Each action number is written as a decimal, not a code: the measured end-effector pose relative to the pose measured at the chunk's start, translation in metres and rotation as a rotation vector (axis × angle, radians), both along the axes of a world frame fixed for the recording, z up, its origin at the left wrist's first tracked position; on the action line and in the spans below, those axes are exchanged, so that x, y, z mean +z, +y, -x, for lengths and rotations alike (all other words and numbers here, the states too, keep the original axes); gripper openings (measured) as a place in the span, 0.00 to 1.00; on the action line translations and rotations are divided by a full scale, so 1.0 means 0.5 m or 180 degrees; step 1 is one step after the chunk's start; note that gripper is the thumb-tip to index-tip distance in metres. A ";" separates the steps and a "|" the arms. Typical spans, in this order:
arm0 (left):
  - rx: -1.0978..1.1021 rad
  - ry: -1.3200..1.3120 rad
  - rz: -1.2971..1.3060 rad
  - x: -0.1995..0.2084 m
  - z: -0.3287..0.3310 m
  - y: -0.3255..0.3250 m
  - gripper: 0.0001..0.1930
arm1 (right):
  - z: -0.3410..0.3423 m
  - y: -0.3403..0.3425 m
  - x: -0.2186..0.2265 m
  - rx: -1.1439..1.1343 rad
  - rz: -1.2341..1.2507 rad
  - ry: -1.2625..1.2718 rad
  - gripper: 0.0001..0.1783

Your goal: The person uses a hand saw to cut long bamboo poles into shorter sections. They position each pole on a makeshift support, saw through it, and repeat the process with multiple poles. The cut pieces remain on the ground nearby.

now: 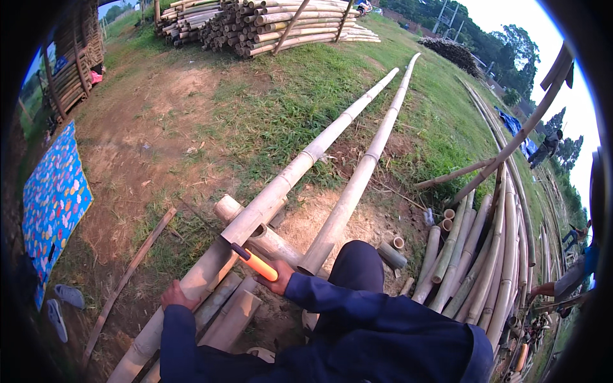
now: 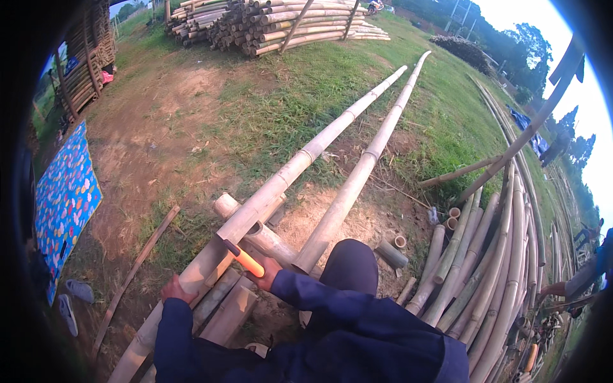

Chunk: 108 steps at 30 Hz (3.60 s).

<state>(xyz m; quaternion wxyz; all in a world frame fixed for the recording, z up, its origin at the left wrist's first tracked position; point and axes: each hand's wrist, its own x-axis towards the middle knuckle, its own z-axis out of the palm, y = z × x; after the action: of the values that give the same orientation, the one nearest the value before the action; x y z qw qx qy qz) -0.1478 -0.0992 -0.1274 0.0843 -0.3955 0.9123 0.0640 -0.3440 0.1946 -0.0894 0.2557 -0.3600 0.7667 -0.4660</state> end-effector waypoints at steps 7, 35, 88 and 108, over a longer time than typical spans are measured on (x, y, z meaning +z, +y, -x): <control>-0.0129 0.0365 0.0207 -0.023 -0.033 0.002 0.42 | -0.111 0.283 0.198 -0.0048 -0.0392 -0.0728 0.15; 0.0105 0.0117 -0.0091 0.004 -0.014 -0.001 0.43 | -0.043 0.118 0.025 -0.0049 -0.0068 -0.0024 0.15; -0.0006 -0.0133 -0.0100 0.012 -0.008 0.009 0.40 | -0.136 0.308 0.159 -0.0147 -0.0395 -0.0562 0.17; -0.0222 0.0105 -0.0039 -0.001 -0.011 -0.004 0.41 | -0.072 0.198 0.082 -0.0246 -0.0485 -0.0717 0.07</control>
<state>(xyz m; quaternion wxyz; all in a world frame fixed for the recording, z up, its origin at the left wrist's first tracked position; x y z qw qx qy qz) -0.1421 -0.1014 -0.1281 0.0737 -0.3618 0.9265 0.0730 -0.3079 0.2937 -0.0483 0.3487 -0.2552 0.7796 -0.4534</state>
